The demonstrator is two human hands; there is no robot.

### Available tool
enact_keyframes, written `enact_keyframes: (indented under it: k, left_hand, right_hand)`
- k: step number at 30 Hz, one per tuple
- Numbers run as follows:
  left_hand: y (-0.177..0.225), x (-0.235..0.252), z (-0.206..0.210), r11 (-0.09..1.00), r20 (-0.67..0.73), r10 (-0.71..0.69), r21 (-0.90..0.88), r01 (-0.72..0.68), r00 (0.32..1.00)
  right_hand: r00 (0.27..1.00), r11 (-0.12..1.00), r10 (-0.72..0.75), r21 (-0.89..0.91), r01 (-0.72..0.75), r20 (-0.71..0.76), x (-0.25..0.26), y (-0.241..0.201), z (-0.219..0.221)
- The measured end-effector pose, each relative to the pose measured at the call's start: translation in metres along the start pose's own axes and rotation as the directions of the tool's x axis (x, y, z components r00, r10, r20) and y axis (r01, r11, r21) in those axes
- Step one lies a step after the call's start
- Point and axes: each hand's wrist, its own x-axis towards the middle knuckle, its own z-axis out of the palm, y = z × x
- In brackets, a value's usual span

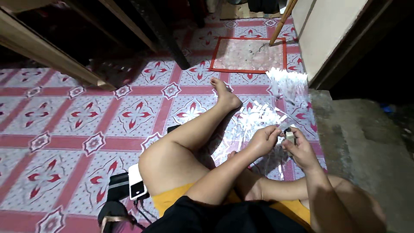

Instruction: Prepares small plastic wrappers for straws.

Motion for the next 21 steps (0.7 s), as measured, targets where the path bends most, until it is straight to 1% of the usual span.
enact_keyframes:
  k: [5, 11, 17, 21]
  left_hand:
    - [-0.005, -0.002, -0.005, 0.986, -0.017, 0.038, 0.164, -0.035, 0.999]
    - [0.005, -0.005, -0.017, 0.926, 0.043, 0.051, 0.372, -0.063, 0.998]
    - [0.01, -0.006, -0.024, 0.897, 0.101, 0.056, 0.433, -0.094, 0.993]
    - [0.012, -0.006, -0.027, 0.893, 0.135, 0.062, 0.435, -0.116, 0.989]
  right_hand:
    - [0.999, 1.0, -0.024, -0.005, 0.024, 0.021, 0.001, -0.001, 0.004]
    - [0.999, 0.997, -0.046, -0.059, 0.047, 0.024, 0.0, -0.004, 0.003]
    - [0.999, 0.993, -0.049, -0.111, 0.049, 0.003, -0.001, -0.007, 0.003]
    - [0.997, 0.993, -0.071, -0.094, 0.072, 0.017, 0.0, -0.007, 0.002]
